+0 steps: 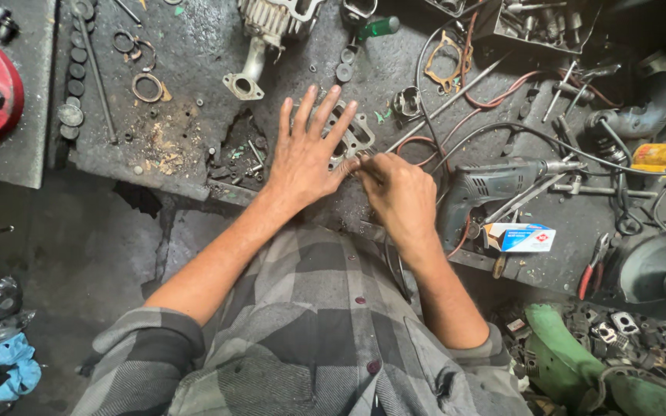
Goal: The person works at a cluttered repair workbench fitting a small metal component into a motorcycle engine cylinder head. They hold the head with one hand while pressing and seating the part with the other, repositioning the head and checking the fit by hand throughout.
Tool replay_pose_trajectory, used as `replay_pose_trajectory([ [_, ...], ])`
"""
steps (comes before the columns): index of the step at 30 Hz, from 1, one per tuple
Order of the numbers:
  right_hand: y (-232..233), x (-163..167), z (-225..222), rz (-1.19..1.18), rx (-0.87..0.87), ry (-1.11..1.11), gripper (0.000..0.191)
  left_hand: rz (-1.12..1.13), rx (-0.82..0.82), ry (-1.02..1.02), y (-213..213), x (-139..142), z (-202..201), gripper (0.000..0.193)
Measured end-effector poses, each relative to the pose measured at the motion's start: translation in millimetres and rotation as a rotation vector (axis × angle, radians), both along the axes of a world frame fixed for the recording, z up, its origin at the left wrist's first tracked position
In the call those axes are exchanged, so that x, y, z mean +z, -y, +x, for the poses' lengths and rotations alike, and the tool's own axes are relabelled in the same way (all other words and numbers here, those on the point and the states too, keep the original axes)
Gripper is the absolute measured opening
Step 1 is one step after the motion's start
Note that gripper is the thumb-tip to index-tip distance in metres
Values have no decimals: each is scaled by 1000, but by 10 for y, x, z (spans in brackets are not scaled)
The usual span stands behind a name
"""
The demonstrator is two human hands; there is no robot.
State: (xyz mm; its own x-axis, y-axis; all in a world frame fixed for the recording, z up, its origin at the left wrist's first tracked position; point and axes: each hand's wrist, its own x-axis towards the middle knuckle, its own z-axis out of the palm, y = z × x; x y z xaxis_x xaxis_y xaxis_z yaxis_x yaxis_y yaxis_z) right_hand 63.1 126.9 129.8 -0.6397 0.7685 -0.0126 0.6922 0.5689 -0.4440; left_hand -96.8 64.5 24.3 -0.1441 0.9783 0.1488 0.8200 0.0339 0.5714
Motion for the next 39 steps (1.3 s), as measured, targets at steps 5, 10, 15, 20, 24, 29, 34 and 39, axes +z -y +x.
replay_pose_trajectory([
  [5, 12, 19, -71, 40, -22, 63, 13, 50, 60, -75, -41, -73, 45, 77],
  [10, -82, 68, -87, -12, 44, 73, 11, 57, 64, -51, -25, -98, 29, 77],
  [15, -142, 101, -114, -26, 26, 92, 12, 69, 92, 24, -48, -65, 24, 76],
  [20, 123, -38, -109, 147, -5, 160, 10, 125, 161, 8, -31, -82, 109, 78],
  [24, 300, -178, -109, 262, -17, 128, 11, 68, 151, -4, -18, -54, 108, 85],
  [29, 275, -187, -47, 202, -33, -25, 13, 23, 129, 38, 37, 82, 79, 88],
  [34, 22, -71, 76, -23, 27, -22, 14, -39, 110, -52, 35, 132, 76, 93],
  [39, -96, 23, 49, 1, 70, 64, 15, 58, 24, -97, -60, 50, 50, 93],
])
